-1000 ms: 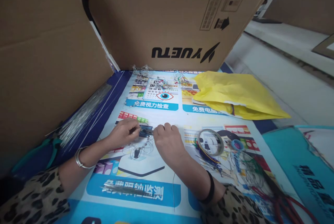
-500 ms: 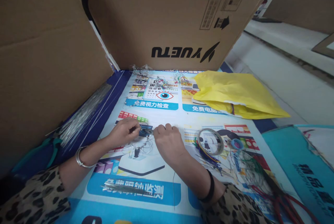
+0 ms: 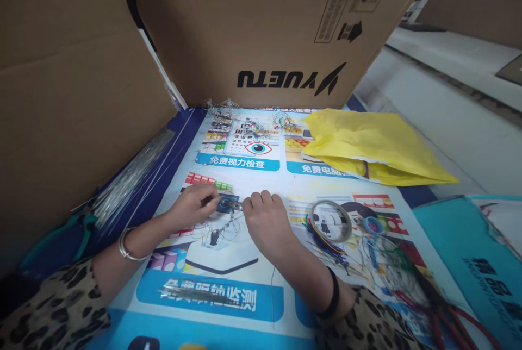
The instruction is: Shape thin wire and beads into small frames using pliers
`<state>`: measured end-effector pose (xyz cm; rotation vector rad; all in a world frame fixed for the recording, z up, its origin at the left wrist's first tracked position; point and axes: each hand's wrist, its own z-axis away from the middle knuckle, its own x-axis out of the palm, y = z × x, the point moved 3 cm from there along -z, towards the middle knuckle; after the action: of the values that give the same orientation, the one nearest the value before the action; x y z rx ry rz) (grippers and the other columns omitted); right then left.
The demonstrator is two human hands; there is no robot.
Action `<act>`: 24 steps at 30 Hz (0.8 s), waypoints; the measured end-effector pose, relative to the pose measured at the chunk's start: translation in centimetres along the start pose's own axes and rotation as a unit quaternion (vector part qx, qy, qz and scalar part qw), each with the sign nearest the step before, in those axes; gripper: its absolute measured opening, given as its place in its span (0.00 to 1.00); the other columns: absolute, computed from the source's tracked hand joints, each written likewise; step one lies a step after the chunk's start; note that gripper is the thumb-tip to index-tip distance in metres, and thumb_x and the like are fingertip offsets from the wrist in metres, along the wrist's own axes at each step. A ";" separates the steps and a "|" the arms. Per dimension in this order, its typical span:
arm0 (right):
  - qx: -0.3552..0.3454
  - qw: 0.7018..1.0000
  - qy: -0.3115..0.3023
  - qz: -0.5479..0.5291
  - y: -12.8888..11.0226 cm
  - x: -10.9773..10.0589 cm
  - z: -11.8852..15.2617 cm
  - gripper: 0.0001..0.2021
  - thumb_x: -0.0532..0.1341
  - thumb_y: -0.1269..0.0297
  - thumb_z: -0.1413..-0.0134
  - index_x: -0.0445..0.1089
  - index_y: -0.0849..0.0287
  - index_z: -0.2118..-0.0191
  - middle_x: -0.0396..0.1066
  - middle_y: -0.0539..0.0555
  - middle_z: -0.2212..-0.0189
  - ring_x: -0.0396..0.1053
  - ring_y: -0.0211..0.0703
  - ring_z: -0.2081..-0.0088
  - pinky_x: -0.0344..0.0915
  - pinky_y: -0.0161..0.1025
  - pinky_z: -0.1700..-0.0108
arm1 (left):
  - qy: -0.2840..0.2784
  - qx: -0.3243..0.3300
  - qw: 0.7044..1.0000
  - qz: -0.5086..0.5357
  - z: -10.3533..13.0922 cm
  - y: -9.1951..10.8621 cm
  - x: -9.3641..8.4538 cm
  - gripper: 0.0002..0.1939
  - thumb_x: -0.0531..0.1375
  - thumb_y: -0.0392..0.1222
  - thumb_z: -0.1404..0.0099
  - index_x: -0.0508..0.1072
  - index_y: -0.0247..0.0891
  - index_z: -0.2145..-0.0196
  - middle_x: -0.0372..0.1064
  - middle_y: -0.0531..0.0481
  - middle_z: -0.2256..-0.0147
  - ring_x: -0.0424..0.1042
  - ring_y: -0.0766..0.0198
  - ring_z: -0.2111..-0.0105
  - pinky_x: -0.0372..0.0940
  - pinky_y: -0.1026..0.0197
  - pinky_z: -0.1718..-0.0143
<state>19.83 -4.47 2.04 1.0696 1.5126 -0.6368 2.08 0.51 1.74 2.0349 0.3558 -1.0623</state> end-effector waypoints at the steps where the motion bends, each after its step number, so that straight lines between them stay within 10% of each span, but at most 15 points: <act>1: 0.001 1.000 -0.001 0.000 0.0 0.0 0.1 0.04 0.55 0.72 0.46 0.66 0.60 0.66 0.64 0.54 0.71 0.56 0.45 0.66 0.45 0.41 0.67 | 0.001 0.005 1.000 0.000 0.0 0.0 0.0 0.06 0.52 0.32 0.43 0.64 0.36 0.77 0.62 0.54 0.79 0.61 0.68 0.76 0.56 0.66 0.73; 24: 0.012 1.000 -0.008 -0.010 0.1 0.1 0.2 0.05 0.55 0.72 0.45 0.67 0.58 0.64 0.66 0.53 0.70 0.57 0.44 0.66 0.46 0.41 0.67 | -0.005 0.051 0.999 -0.012 0.0 0.4 -0.1 0.08 0.52 0.32 0.40 0.64 0.36 0.76 0.61 0.53 0.79 0.60 0.68 0.76 0.56 0.65 0.72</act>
<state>20.04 -4.50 1.91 1.0671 1.5062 -0.6778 2.25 0.31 2.00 2.1188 0.3283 -1.1247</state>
